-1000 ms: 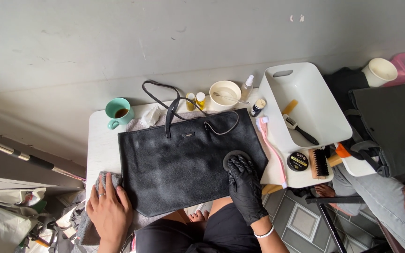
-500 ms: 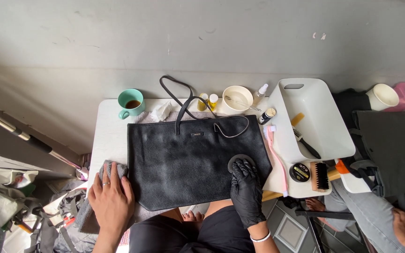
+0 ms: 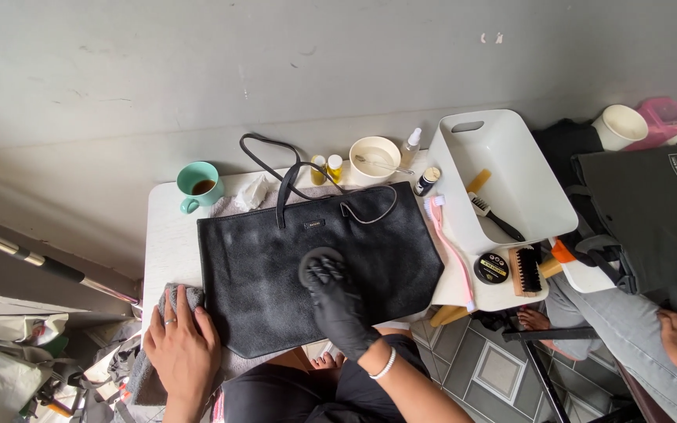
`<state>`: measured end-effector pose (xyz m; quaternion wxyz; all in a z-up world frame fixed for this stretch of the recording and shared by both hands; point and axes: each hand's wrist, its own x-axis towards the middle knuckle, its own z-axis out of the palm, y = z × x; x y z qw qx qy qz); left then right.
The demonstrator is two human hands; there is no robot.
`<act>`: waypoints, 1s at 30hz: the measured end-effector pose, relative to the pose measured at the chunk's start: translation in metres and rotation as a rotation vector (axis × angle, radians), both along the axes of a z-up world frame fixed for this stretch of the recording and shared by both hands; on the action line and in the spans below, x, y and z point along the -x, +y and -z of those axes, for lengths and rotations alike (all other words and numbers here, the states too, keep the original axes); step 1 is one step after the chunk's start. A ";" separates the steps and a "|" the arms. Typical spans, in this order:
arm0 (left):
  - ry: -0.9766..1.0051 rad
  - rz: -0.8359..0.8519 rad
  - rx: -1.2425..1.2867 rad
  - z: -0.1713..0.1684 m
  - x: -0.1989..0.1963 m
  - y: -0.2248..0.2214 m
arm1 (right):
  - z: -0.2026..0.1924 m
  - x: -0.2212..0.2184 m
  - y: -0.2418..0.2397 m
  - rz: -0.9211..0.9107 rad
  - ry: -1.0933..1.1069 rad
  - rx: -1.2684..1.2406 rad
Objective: Applying polish or conditioner to a black leather tote bag using a circular applicator sponge at a work table.
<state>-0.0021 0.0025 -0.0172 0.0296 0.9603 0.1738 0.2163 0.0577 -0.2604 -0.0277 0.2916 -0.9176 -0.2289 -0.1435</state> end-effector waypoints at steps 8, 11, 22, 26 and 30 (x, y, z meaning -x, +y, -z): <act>0.037 0.001 0.057 -0.005 -0.003 0.000 | 0.008 0.000 0.008 -0.033 0.088 0.003; 0.058 0.021 0.100 -0.015 -0.003 -0.002 | 0.014 -0.008 0.005 -0.079 0.004 -0.049; 0.006 0.013 0.038 -0.012 -0.002 -0.001 | 0.009 -0.003 0.007 -0.049 0.056 -0.049; 0.010 0.009 0.027 -0.009 -0.001 -0.001 | 0.000 0.006 0.021 0.000 0.081 -0.012; 0.015 0.001 0.008 -0.007 -0.004 0.001 | 0.000 -0.004 0.048 -0.097 0.121 -0.048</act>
